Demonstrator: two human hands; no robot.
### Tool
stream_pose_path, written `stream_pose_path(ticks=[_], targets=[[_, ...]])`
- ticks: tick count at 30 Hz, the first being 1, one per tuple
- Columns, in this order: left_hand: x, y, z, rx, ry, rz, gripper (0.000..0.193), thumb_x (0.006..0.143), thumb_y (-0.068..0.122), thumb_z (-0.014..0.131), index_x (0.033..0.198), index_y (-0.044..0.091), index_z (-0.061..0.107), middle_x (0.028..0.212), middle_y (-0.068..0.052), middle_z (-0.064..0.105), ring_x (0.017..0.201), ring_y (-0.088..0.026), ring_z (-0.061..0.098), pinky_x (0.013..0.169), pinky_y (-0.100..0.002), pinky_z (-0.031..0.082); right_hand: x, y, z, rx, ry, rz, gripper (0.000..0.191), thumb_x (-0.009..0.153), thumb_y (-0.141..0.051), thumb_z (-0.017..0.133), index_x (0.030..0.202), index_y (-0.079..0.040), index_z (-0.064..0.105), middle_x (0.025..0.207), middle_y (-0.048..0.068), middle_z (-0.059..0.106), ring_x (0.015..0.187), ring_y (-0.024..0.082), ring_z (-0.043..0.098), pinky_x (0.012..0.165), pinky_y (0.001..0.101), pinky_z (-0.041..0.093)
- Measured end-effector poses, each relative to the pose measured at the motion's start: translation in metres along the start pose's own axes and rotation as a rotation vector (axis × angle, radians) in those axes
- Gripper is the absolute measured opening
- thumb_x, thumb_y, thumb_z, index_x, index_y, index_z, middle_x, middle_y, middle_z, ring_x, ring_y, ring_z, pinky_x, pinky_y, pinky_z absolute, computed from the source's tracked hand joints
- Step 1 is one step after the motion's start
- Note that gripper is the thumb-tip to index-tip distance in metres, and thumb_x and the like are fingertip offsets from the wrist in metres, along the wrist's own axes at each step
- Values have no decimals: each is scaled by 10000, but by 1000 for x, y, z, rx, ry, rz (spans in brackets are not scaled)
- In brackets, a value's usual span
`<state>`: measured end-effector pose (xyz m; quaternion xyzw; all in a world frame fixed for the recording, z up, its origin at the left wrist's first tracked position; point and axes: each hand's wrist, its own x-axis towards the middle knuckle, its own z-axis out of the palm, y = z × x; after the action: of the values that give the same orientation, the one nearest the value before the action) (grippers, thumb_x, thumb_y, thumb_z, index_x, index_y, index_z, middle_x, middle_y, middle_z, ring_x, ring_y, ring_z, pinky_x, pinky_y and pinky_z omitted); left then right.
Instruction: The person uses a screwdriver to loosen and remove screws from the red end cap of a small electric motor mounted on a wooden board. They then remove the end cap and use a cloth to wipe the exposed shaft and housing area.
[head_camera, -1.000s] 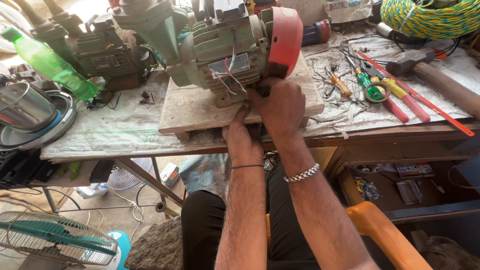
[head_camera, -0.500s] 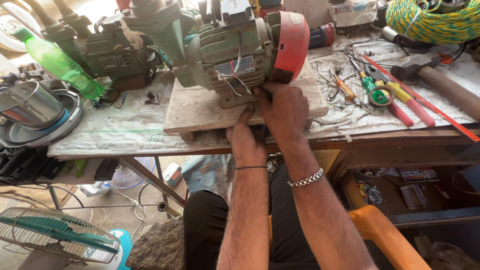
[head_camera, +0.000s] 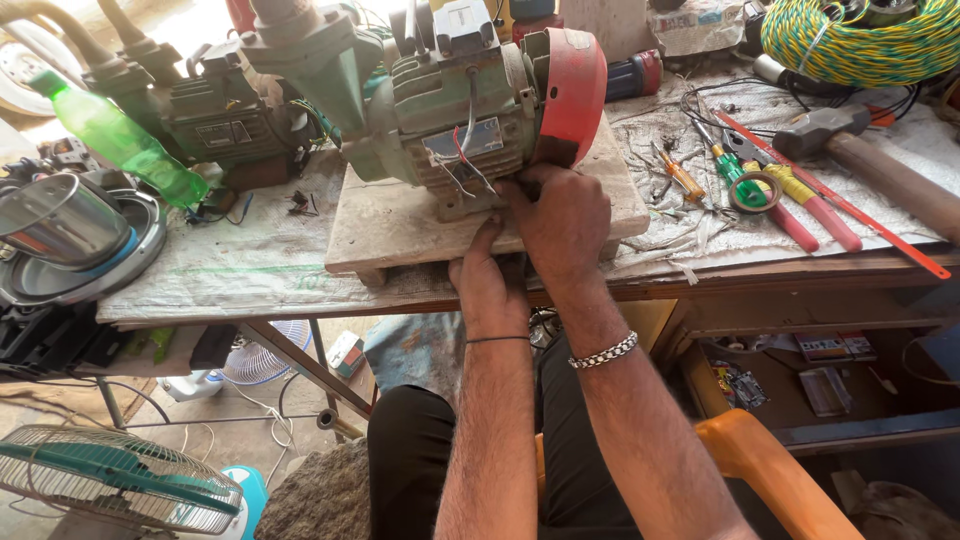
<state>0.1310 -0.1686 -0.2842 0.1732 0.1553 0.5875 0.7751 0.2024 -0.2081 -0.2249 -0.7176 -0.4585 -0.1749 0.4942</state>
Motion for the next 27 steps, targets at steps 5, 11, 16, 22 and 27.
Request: stream_pose_path(ticks=[5,11,16,22,27], targets=[[3,4,-5,-28,-29,-92,505,819,-19,674,1314,-5,571,1241,-142,663,1116,-286,660,908,-473,577,1,-2,5,-32,2,76,269,801,-388,859,860,-128,822,716,145,726,649,354,708,593,464,551],[13,-3,-5,-38,39,-88,467,816,-60,669,1276,-70,592,1234,-177,681,1102,-319,677,911,-480,584,-5,1,7,-87,19,-8,225,888,-345,800,849,-124,808,724,157,720,692,387,700,610,496,540],[11,-2,-3,-46,53,-81,433,820,-69,656,1242,-127,582,1218,-213,673,1081,-341,683,905,-489,594,-4,2,4,-94,40,-100,206,880,-323,778,879,-118,800,732,154,716,690,386,700,610,499,543],[7,1,-1,-3,35,-55,415,844,-53,641,1249,-121,582,1215,-209,677,1085,-329,691,903,-470,609,-3,-3,5,-45,23,26,257,868,-369,789,835,-114,791,712,146,713,671,375,704,605,490,543],[6,1,-3,15,40,-92,403,861,-31,649,1246,-126,578,1208,-206,664,1065,-324,687,883,-476,607,-4,0,2,-63,-15,-56,267,904,-366,788,835,-108,791,723,159,710,695,385,702,618,495,541]])
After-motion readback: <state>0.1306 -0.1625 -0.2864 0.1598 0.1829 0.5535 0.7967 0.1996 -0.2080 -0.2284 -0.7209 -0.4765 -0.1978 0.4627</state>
